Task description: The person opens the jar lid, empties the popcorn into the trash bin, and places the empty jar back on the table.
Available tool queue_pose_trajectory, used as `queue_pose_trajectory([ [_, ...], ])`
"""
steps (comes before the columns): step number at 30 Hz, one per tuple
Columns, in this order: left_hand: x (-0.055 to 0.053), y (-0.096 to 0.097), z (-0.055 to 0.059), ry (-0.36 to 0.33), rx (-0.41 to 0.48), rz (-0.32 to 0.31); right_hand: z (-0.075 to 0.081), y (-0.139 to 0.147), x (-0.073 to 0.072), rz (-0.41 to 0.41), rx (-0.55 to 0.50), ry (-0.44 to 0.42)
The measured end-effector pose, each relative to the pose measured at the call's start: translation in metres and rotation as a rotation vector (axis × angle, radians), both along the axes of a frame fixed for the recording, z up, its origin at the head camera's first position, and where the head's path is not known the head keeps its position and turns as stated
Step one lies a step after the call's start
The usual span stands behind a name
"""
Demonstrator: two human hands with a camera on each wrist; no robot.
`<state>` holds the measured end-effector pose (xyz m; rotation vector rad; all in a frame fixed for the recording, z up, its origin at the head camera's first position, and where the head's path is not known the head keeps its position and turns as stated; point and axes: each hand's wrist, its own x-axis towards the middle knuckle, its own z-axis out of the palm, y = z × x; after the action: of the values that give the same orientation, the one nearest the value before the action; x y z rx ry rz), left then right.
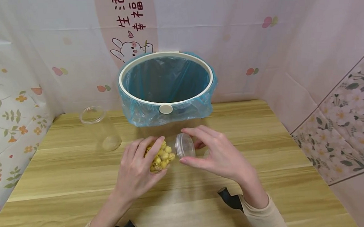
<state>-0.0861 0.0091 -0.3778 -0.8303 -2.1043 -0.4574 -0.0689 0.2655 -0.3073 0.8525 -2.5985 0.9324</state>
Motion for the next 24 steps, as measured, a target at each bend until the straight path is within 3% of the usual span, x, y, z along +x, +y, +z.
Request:
queue_pose_trajectory([
  [13, 0.0011, -0.0012, -0.0005, 0.011, 0.001, 0.012, -0.0037, 0.0004, -0.0029, 0.054, -0.027, 0.017],
  [24, 0.0015, -0.0014, -0.0003, -0.027, 0.011, 0.001, 0.0001, -0.0012, -0.0007, 0.059, -0.031, 0.012],
])
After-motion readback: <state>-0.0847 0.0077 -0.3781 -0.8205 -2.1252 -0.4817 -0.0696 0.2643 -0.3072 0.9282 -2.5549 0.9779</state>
